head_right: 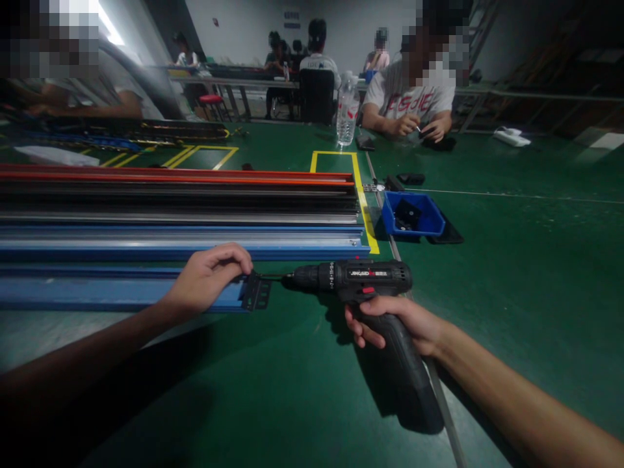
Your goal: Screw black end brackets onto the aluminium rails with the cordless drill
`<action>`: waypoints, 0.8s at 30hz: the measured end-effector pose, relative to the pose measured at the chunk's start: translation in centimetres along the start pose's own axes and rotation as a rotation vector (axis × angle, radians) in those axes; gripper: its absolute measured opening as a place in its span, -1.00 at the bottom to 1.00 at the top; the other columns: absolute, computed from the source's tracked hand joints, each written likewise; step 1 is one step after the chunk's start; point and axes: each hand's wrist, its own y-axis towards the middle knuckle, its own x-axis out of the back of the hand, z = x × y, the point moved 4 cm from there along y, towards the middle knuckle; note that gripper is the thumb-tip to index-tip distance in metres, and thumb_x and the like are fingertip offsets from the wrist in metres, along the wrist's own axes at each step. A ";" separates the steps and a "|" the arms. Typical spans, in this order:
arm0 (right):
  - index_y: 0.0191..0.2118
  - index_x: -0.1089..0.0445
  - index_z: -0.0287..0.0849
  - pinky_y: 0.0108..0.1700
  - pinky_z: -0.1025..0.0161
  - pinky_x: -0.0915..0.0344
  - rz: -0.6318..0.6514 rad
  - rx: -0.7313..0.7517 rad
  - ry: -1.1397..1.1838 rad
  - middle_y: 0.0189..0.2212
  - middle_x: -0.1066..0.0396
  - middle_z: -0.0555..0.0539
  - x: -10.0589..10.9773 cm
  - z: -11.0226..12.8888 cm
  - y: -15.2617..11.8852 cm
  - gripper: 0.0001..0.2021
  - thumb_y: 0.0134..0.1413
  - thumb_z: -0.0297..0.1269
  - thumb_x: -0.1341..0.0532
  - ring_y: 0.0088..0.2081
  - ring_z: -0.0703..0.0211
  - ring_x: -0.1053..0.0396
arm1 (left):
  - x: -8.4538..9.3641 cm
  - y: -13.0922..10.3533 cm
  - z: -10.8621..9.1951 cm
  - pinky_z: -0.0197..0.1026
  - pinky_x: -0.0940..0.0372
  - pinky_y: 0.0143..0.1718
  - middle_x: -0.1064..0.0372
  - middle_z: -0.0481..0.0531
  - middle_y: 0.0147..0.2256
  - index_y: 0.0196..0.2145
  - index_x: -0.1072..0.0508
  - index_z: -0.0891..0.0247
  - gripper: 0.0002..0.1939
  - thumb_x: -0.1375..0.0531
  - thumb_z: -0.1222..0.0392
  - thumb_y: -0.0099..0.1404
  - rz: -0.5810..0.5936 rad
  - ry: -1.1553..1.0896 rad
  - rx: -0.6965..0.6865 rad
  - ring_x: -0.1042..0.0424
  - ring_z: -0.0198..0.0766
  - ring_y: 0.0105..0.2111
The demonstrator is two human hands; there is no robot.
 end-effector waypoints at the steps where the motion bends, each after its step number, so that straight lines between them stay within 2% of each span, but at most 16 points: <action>1: -0.07 -0.63 -0.36 -0.16 0.33 -0.46 -0.002 0.000 -0.002 -0.34 -0.54 -0.08 0.0 0.0 0.0 -0.73 0.32 -0.22 -0.33 -0.54 0.43 -0.30 | 0.0 0.0 0.0 -0.16 -0.28 -0.22 -0.48 -0.04 -0.37 -0.43 -0.52 0.21 -0.82 -0.19 0.28 0.32 0.000 0.003 0.000 -0.44 -0.23 -0.32; 10: -0.08 -0.63 -0.38 -0.14 0.31 -0.46 -0.023 -0.011 0.024 -0.37 -0.52 -0.07 0.2 0.0 0.0 -0.71 0.29 -0.22 -0.33 -0.53 0.41 -0.32 | 0.0 0.0 -0.1 -0.15 -0.28 -0.20 -0.48 -0.03 -0.36 -0.44 -0.52 0.19 -0.83 -0.18 0.28 0.30 0.006 0.017 0.005 -0.44 -0.23 -0.32; 15: -0.10 -0.62 -0.39 -0.16 0.29 -0.47 -0.053 -0.035 0.075 -0.30 -0.56 -0.12 0.3 0.0 0.0 -0.72 0.27 -0.22 -0.35 -0.55 0.42 -0.32 | -0.1 -0.1 -0.3 -0.13 -0.28 -0.18 -0.48 -0.03 -0.35 -0.44 -0.52 0.19 -0.81 -0.17 0.28 0.32 0.009 0.048 -0.031 -0.46 -0.21 -0.29; 24: -0.09 -0.62 -0.41 -0.13 0.26 -0.46 -0.070 -0.062 0.141 -0.31 -0.56 -0.13 0.3 0.2 0.1 -0.69 0.26 -0.20 -0.34 -0.56 0.41 -0.31 | -0.3 -0.2 -0.6 -0.14 -0.29 -0.15 -0.48 -0.03 -0.34 -0.43 -0.51 0.20 -0.79 -0.16 0.27 0.36 0.018 0.096 -0.068 -0.47 -0.21 -0.27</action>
